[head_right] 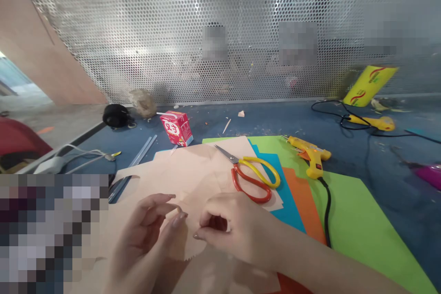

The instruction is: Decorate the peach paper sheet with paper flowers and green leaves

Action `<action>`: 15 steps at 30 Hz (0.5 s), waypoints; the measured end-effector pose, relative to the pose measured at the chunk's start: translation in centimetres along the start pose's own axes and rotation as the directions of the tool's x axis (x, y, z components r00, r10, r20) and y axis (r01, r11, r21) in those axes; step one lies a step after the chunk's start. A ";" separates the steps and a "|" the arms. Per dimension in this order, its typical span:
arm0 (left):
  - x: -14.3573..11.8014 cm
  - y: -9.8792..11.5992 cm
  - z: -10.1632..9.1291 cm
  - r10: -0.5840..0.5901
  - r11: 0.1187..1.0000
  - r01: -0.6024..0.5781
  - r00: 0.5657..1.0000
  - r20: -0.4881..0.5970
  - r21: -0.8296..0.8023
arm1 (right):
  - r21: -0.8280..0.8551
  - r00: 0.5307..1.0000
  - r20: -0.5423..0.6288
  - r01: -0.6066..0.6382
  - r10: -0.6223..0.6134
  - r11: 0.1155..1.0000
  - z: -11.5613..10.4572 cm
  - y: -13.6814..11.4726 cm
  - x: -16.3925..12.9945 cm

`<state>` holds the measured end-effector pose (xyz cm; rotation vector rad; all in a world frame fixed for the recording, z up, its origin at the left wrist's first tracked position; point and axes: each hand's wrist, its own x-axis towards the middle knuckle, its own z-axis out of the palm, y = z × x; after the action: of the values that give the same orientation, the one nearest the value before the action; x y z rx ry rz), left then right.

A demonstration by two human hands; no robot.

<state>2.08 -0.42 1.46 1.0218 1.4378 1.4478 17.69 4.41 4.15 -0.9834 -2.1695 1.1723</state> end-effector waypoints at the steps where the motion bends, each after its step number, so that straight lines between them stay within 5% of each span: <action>1: 0.0 0.0 0.0 0.004 1.000 -0.004 1.000 -0.003 0.003 | -0.007 1.000 -0.009 -0.001 0.001 1.000 0.0 0.1 0.0; 15: 0.3 -0.3 -0.2 0.067 0.997 -0.066 0.997 -0.033 0.031 | -0.067 0.999 -0.009 -0.032 0.032 0.997 0.0 0.2 0.2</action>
<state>1.76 -0.20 1.17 1.0777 1.4654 1.5019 17.59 4.60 4.00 -1.0533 -2.2075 1.1140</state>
